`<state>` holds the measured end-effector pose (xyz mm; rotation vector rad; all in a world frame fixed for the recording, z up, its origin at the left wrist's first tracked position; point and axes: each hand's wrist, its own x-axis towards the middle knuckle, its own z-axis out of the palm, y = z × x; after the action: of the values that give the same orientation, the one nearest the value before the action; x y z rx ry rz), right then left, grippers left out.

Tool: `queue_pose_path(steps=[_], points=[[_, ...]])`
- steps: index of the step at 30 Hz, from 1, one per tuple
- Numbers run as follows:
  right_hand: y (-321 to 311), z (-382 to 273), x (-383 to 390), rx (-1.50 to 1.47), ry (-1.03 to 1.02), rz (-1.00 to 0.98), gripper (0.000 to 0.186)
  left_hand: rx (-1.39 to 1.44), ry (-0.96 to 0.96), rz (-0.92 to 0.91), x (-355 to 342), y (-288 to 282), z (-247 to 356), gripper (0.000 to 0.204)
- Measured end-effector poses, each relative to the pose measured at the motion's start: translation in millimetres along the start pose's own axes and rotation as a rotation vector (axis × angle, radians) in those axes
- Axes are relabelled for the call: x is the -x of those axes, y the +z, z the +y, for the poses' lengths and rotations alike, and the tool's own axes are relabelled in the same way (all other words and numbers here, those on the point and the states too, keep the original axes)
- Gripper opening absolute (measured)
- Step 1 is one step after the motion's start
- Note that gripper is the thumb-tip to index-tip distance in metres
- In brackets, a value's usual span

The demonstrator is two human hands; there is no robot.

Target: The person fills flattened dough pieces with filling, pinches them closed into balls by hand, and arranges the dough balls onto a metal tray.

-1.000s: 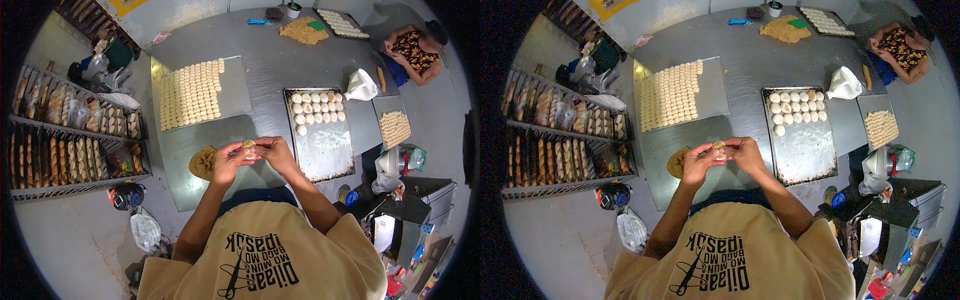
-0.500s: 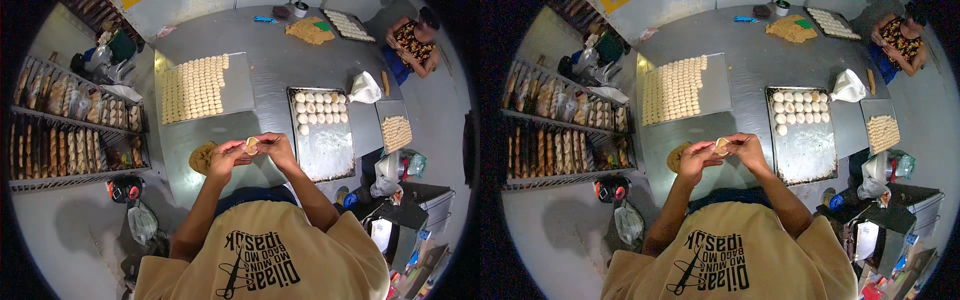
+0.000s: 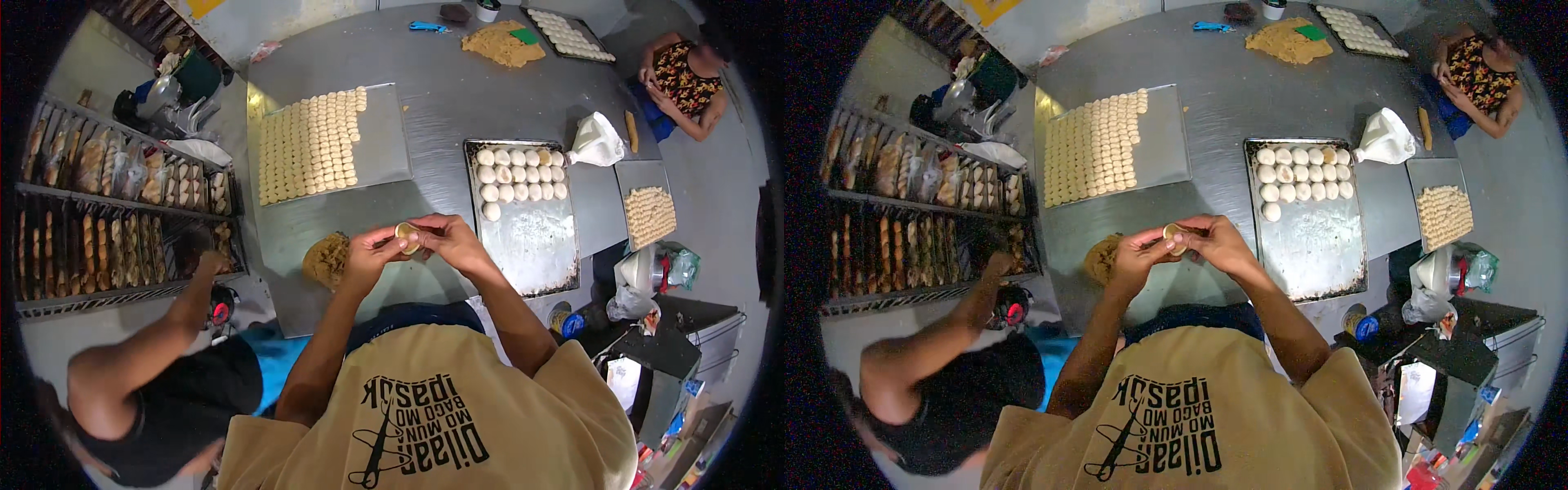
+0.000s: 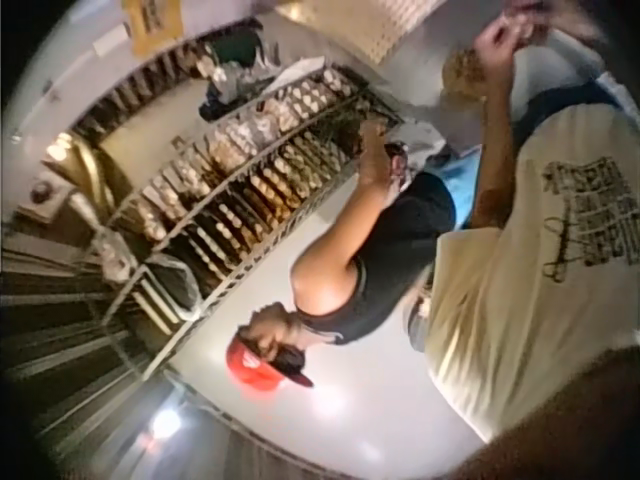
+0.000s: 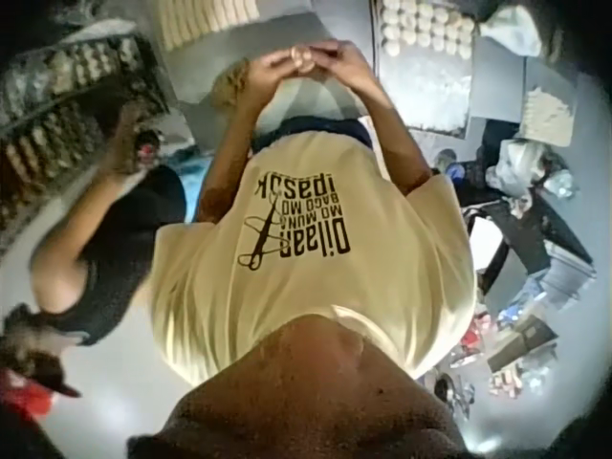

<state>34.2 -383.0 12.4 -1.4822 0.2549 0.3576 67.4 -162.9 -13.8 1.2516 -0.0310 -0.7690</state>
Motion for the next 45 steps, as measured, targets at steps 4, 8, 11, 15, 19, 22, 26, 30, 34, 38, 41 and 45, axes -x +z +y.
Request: queue_pose_path(steps=[4, 8, 11, 15, 19, 22, 26, 30, 34, 38, 41, 45], points=[[-2.9, 16.5, -6.8, -0.074, 0.083, 0.01, 0.03, -0.337, 0.149, 0.102, -0.2, 8.0, -2.4, 0.04], [-5.3, 51.3, -23.3, -0.208, 0.008, -0.015, 0.026, -0.083, 0.026, 0.041, 1.1, 4.8, 4.2, 0.041], [1.2, 74.0, -42.5, 0.037, -0.192, 0.114, 0.02, -0.001, -0.075, 0.184, -13.1, 3.4, -7.7, 0.04], [17.1, 84.9, -52.7, 0.415, -0.258, 0.207, 0.021, -0.053, -0.099, 0.262, -40.8, -27.6, -54.1, 0.03], [7.7, 99.9, -63.5, 0.447, -0.21, 0.194, 0.027, -0.064, -0.184, 0.209, -65.2, -38.8, -74.1, 0.028], [7.7, 112.2, -76.9, 0.591, -0.226, 0.185, 0.03, 0.003, -0.195, 0.194, -79.6, -47.5, -88.0, 0.028], [12.9, 116.7, -77.1, 0.724, -0.31, 0.137, 0.028, -0.271, -0.187, 0.258, -91.7, -53.7, -98.0, 0.022], [6.2, 132.9, -84.2, 0.837, -0.368, 0.196, 0.025, -0.434, -0.166, 0.198, -93.0, -40.4, -89.4, 0.023], [20.0, 120.4, -87.5, 0.643, -0.135, 0.284, 0.021, -0.815, -0.103, 0.271, -89.8, -49.6, -90.5, 0.021], [2.2, 116.9, -101.1, 0.748, -0.244, 0.057, 0.022, -1.056, 0.12, 0.316, -84.6, -42.3, -89.0, 0.02], [-4.8, 113.8, -108.5, 0.59, -0.058, -0.11, 0.025, -1.071, 0.232, 0.306, -68.6, -35.5, -96.3, 0.023], [-26.0, 129.4, -109.6, 0.599, -0.135, -0.035, 0.025, -0.8, 0.268, 0.344, -61.4, -22.4, -96.0, 0.03]])
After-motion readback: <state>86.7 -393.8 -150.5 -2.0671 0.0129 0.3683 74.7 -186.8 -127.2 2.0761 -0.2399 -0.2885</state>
